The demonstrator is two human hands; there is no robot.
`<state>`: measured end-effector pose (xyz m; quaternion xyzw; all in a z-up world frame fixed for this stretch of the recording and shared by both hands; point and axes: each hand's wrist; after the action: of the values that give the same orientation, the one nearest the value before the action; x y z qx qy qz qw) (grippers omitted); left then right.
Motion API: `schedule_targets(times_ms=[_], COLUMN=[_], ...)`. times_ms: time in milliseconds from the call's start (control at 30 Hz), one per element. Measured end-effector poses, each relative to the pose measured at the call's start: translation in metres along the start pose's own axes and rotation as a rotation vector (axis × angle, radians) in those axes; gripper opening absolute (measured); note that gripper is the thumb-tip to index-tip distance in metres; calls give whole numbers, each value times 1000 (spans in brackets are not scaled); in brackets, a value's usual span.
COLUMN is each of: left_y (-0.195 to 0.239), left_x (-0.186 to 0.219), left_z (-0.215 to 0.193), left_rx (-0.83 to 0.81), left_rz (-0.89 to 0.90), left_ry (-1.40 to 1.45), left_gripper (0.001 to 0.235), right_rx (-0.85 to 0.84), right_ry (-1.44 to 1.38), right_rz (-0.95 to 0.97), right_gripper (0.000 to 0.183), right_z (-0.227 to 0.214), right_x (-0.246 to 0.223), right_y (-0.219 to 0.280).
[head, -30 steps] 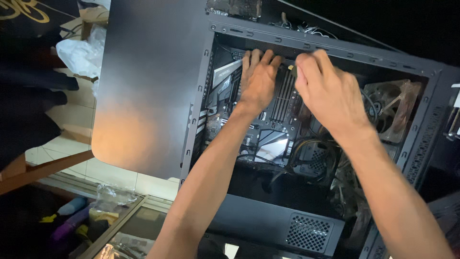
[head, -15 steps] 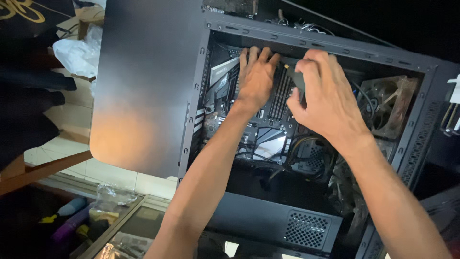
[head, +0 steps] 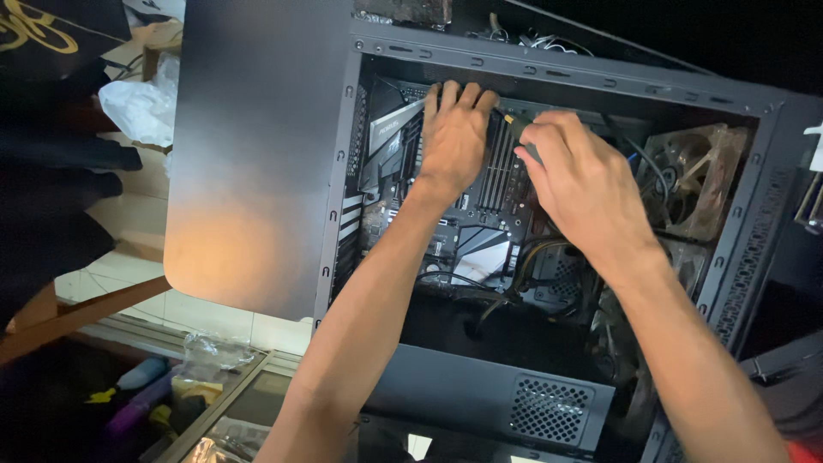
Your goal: The person uses a screwdriver to secure a motherboard inside a computer case. They repeatedly tighten screws at various mounting points on the board and case frame.
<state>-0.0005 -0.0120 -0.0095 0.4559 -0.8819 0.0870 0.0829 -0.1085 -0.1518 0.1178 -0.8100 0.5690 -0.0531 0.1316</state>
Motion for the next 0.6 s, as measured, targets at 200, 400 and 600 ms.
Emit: schedule_targets(times_ms=[200, 400, 600], left_y=[8, -3, -19], left_x=[0, 19, 28], left_z=[-1, 0, 7], left_rx=[159, 154, 100], left_rz=[31, -56, -236], left_ry=[129, 74, 148], left_gripper=[44, 37, 18], right_rx=[57, 189, 295], right_ry=[-168, -330, -447], right_rz=[115, 157, 166], right_gripper=[18, 28, 24], right_z=[-39, -41, -36], right_x=[10, 25, 32], right_y=[23, 43, 53])
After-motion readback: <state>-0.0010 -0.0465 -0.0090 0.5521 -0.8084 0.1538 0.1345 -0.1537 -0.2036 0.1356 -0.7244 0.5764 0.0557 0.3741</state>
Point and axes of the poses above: each hand's wrist, its own y-axis away from the middle knuckle, its own z-axis out of the palm, x = y × z
